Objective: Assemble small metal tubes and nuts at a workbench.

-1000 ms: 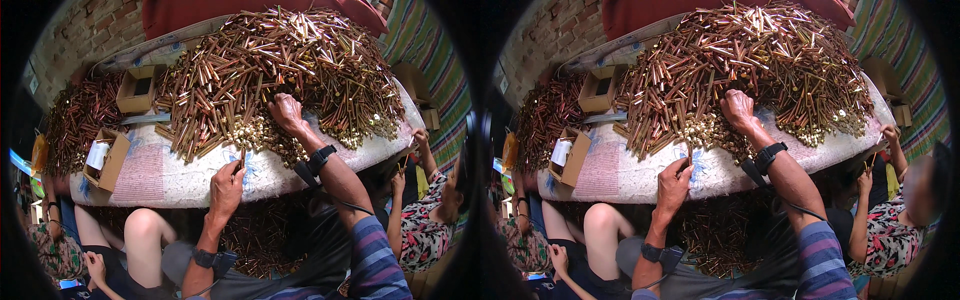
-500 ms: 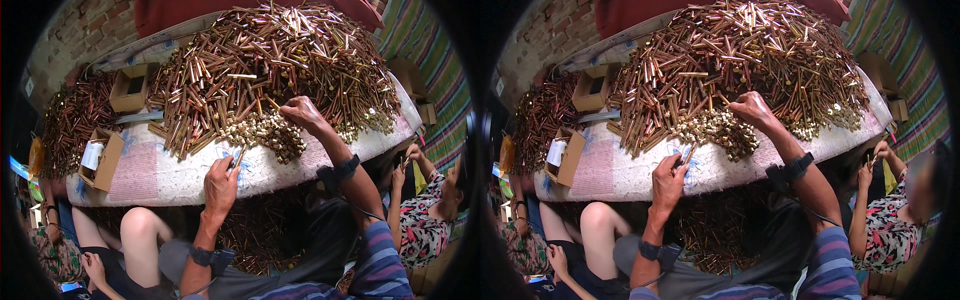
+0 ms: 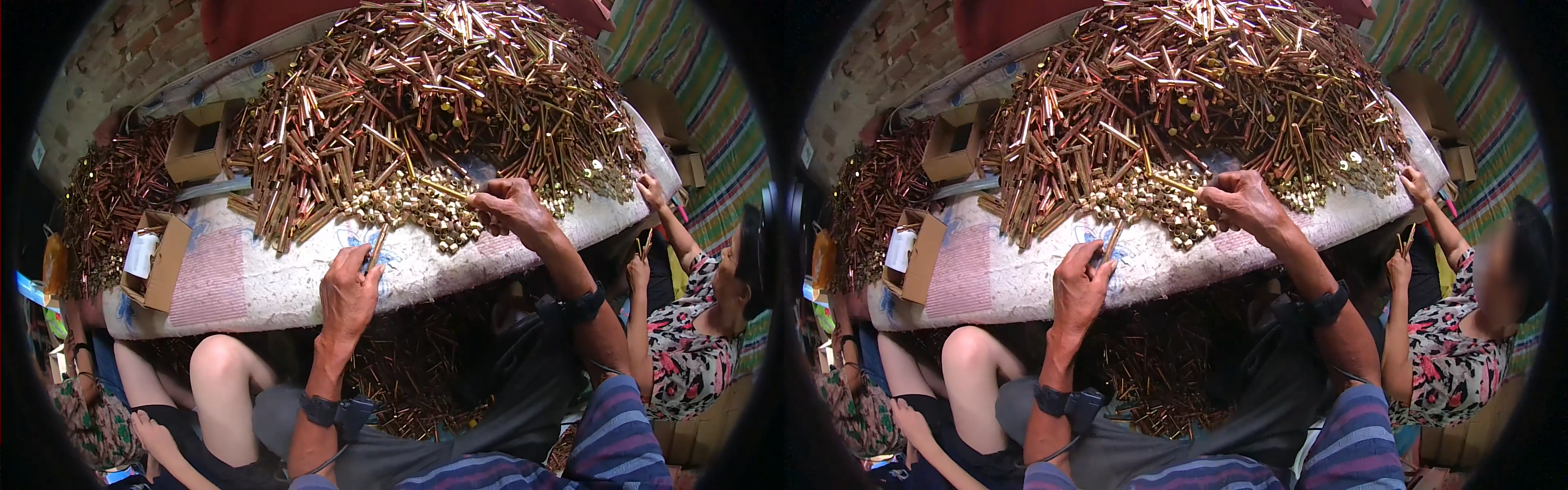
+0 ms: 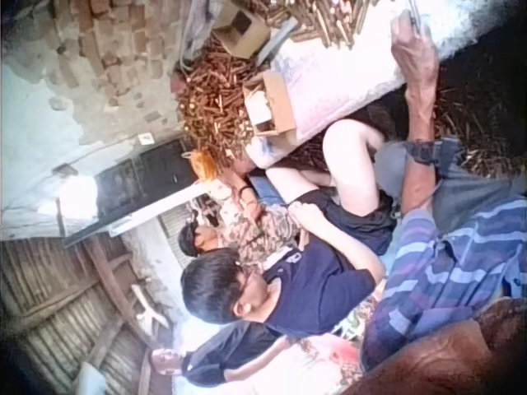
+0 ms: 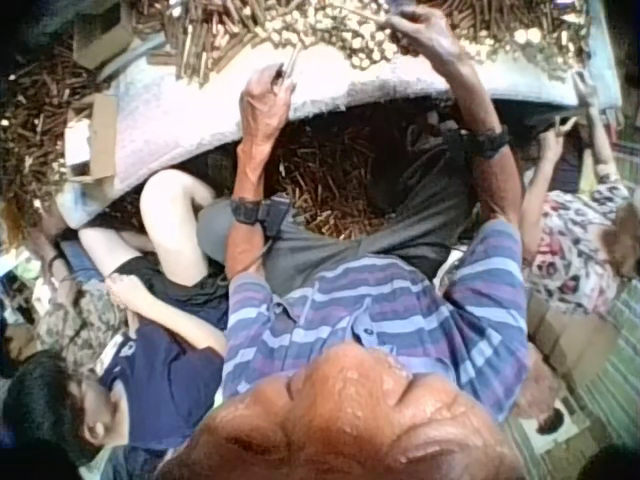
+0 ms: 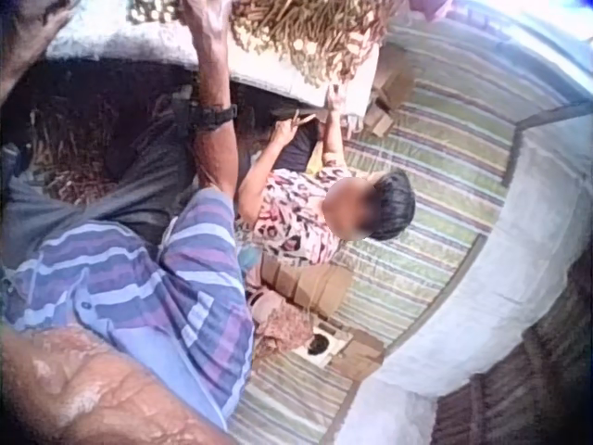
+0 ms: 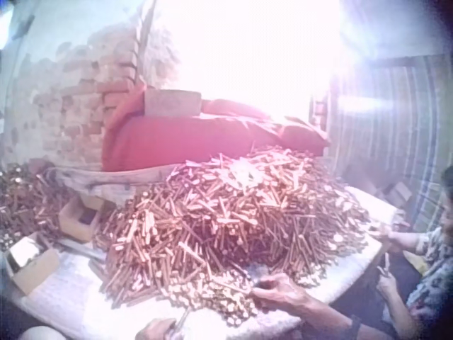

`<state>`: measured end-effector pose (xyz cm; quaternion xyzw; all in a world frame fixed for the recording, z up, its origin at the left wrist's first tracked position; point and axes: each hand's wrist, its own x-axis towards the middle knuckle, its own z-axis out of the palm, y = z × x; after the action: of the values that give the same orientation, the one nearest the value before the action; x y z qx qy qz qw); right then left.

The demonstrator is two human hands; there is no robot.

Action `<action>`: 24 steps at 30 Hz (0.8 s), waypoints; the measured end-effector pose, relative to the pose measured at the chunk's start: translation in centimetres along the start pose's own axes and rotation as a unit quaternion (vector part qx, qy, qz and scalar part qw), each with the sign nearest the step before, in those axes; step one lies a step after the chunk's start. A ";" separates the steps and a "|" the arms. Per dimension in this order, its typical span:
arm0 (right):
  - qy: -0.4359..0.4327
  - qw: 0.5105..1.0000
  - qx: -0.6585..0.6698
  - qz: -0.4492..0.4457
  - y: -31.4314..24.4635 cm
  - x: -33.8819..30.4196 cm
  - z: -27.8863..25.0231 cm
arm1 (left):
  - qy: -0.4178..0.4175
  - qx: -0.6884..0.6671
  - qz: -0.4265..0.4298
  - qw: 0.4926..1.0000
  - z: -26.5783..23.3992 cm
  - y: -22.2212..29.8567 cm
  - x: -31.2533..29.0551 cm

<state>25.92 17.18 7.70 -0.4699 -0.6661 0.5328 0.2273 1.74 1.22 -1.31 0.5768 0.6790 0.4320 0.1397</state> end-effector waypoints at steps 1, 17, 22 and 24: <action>0.002 1.000 -0.018 -0.003 -0.2 -0.4 0.4 | -0.002 -0.011 -0.008 1.000 0.0 0.1 0.0; -0.219 0.968 -0.096 -0.073 -0.8 -2.3 3.8 | -0.006 -0.055 0.113 0.992 0.4 -0.1 -0.1; -0.211 0.971 -0.056 -0.093 -0.8 -2.0 4.3 | -0.027 -0.041 0.099 0.994 -0.2 -0.1 -0.2; -0.202 0.973 -0.061 -0.092 -1.7 -2.5 3.8 | -0.014 -0.033 0.065 0.997 -0.3 -0.2 -0.4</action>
<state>23.35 13.09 8.53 -0.3023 -0.7697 0.5520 0.1072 1.49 0.71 -1.42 0.6209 0.6234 0.4544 0.1393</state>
